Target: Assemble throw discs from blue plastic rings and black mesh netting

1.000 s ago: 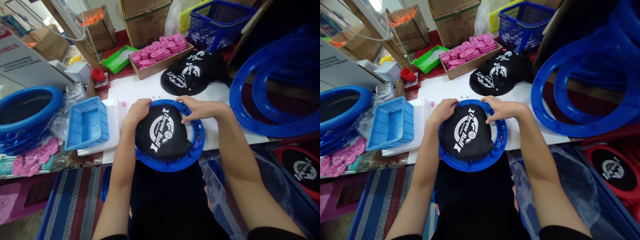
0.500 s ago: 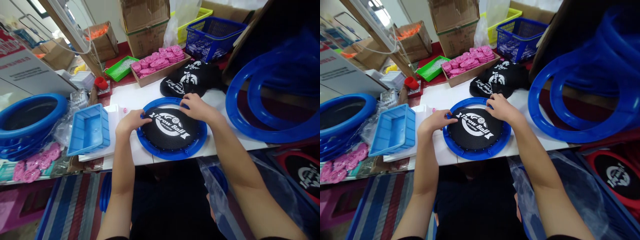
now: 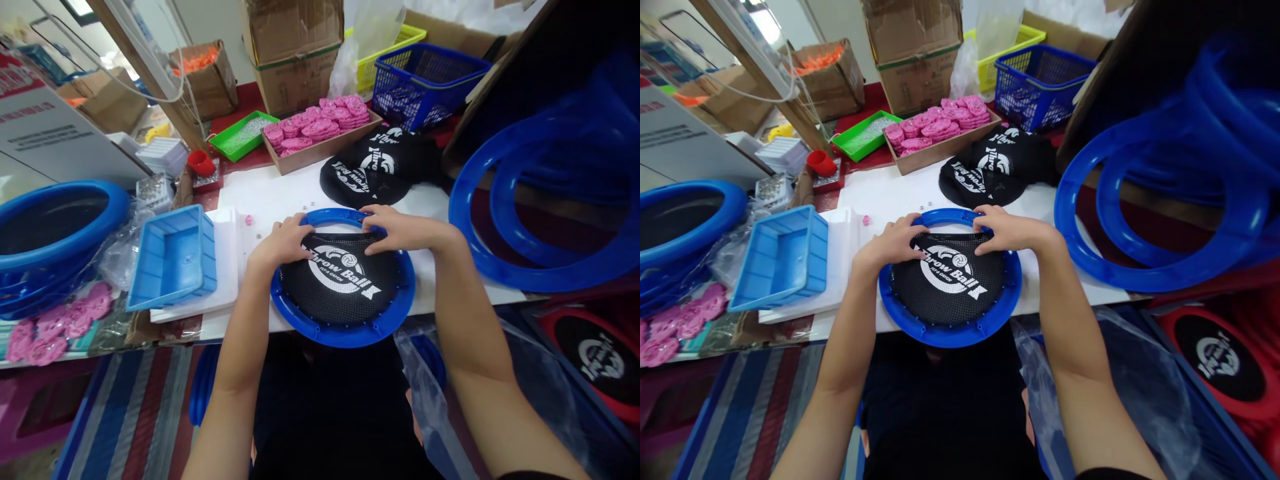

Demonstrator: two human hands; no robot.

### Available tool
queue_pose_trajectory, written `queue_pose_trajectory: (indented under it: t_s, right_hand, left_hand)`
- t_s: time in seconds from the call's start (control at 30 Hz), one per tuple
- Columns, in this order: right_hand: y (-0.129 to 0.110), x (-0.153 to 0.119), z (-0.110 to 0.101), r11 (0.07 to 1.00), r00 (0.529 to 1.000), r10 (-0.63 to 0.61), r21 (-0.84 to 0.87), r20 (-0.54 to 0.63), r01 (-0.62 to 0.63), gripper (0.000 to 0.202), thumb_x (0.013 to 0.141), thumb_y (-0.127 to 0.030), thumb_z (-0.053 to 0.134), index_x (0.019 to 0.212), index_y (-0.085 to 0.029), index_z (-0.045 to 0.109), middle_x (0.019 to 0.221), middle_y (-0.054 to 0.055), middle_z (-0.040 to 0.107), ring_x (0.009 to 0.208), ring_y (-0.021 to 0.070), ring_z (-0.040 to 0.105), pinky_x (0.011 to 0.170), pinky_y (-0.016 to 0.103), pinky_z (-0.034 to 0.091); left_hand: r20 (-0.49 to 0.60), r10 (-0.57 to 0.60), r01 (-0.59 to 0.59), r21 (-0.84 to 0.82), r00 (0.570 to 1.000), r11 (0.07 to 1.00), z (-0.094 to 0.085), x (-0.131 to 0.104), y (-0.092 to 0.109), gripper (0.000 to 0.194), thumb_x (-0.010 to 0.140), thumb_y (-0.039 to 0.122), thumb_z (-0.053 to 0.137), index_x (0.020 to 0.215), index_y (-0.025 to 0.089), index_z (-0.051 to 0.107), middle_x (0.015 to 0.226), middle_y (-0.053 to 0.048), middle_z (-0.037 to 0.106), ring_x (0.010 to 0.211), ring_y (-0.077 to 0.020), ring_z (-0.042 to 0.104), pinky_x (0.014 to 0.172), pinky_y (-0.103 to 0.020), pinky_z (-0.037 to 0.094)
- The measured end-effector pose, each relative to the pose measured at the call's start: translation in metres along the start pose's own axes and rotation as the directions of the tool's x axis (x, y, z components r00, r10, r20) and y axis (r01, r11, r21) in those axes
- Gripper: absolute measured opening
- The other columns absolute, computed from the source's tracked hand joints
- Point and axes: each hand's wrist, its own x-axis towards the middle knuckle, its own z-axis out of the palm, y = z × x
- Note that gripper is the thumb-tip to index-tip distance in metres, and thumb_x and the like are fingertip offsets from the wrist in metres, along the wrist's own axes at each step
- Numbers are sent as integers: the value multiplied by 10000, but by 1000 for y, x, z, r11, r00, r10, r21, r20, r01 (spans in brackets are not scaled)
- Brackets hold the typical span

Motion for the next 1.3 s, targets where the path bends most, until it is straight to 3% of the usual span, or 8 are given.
queue_pose_trajectory:
  t_s: [0.23,0.33,0.4,0.5,0.6,0.8,1.03,1.3]
  right_hand:
    - [-11,6,6,999,998,47,-16,-38,-48,363,899,-571,689,1041,-254,792,1587,152,520,1552,464,368,1262,658,327]
    - [-12,7,3,999,999,33,-1,-41,-33,253,851,-493,723,861,-241,700,1450,144,614,1420,436,512,1188,614,420]
    - [-12,5,-1,999,998,38,23,-51,-37,267,841,-484,717,801,-240,614,1330,131,665,1278,397,605,1100,565,487]
    - [-10,1,-5,999,998,23,42,-55,-21,310,870,-544,679,835,-245,606,1231,117,695,1135,352,651,1004,518,525]
    - [-8,-1,-8,998,999,-27,55,-45,30,344,912,-595,622,888,-252,636,1203,111,715,1126,338,658,999,502,522]
    - [-3,-1,-10,995,998,-59,79,-36,62,299,943,-553,575,930,-266,655,1178,98,746,1197,342,658,1020,495,507]
    - [-1,-4,-14,997,998,51,66,-49,-48,267,938,-509,570,928,-262,672,1138,68,792,1045,309,704,948,469,531]
    - [1,-5,-14,991,991,85,111,-101,-74,214,954,-463,590,935,-269,678,1215,70,794,1191,332,695,1066,511,521]
  left_hand:
    - [-63,86,-93,-121,994,988,-6,4,-5,283,876,326,770,1131,230,691,1419,-108,641,1276,-324,619,1152,-523,469]
    - [-161,64,-92,-177,985,980,-7,8,-10,81,926,206,633,988,218,685,1122,-84,730,1071,-257,672,1036,-436,528]
    - [-231,7,-58,-214,973,975,-7,10,-13,111,911,149,597,923,215,686,1032,-81,746,1010,-241,679,997,-417,540]
    - [-272,-32,-49,-288,962,956,-7,10,-17,85,900,174,631,899,215,706,1012,-72,765,972,-225,690,979,-405,555]
    - [-205,11,-80,-335,979,939,-6,10,-18,95,910,250,669,967,235,744,989,-51,765,949,-214,697,964,-394,569]
    - [-121,96,-120,-205,988,971,-2,10,-13,257,906,317,719,1144,245,787,1143,-92,661,1055,-255,664,1055,-436,546]
    - [-151,24,-61,-248,988,967,1,14,-13,110,859,301,758,928,218,735,1106,-88,684,1011,-240,665,989,-411,565]
    - [-203,-69,-21,-409,977,912,-2,17,-16,143,898,246,625,888,230,767,956,-49,807,925,-212,700,946,-400,562]
